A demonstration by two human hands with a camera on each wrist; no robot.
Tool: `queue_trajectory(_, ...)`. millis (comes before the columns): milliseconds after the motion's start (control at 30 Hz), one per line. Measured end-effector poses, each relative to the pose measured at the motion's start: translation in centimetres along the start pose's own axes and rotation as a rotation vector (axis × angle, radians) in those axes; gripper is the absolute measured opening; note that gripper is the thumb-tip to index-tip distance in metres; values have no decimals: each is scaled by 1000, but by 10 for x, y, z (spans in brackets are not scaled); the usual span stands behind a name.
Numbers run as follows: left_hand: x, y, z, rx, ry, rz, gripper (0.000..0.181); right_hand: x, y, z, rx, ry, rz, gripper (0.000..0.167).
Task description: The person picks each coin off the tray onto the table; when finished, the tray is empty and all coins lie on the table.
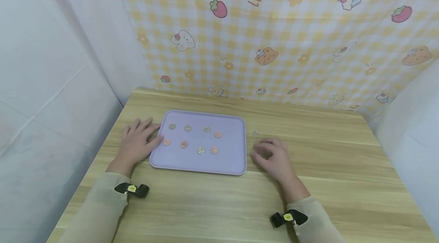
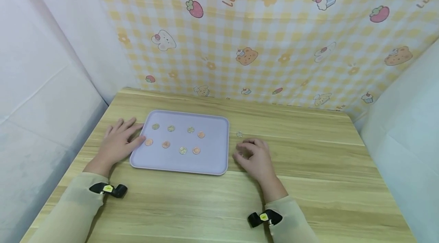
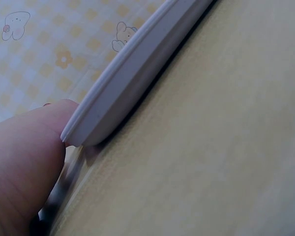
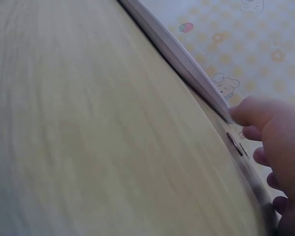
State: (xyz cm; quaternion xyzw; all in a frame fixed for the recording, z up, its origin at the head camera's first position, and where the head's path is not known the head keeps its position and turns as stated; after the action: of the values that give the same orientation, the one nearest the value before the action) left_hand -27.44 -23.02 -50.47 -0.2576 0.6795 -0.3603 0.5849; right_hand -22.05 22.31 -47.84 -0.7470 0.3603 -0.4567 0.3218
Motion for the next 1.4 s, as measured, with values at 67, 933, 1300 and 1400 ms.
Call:
queue_trajectory(67,0,0,0,-1,3,1,66,3,-1,-2,-30,-19,7,33)
queue_trajectory(933,1,1,-1,-8,5,-1,64,76,44,-27,-22,-226,62,33)
queue_trajectory(1300,0,-1,0,-20,20,12,63,103,59,-32,34,-262,107,31)
queue_trajectory(1400,-1,-1,0,-17,22,16,63,109,64,-32,40,-284,132,26)
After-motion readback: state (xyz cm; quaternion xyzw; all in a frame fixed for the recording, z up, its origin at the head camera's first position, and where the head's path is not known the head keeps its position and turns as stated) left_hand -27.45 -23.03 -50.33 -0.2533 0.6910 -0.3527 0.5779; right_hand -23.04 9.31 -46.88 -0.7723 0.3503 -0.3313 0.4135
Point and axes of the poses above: each hand's wrist, its own z-axis away from the middle knuckle, its own y-axis out of the palm, x = y × z, the point moved 9 cm from there along -z, towards the middle knuckle, and after that the axes turned 12 degrees about z, right-handed, at the moved point
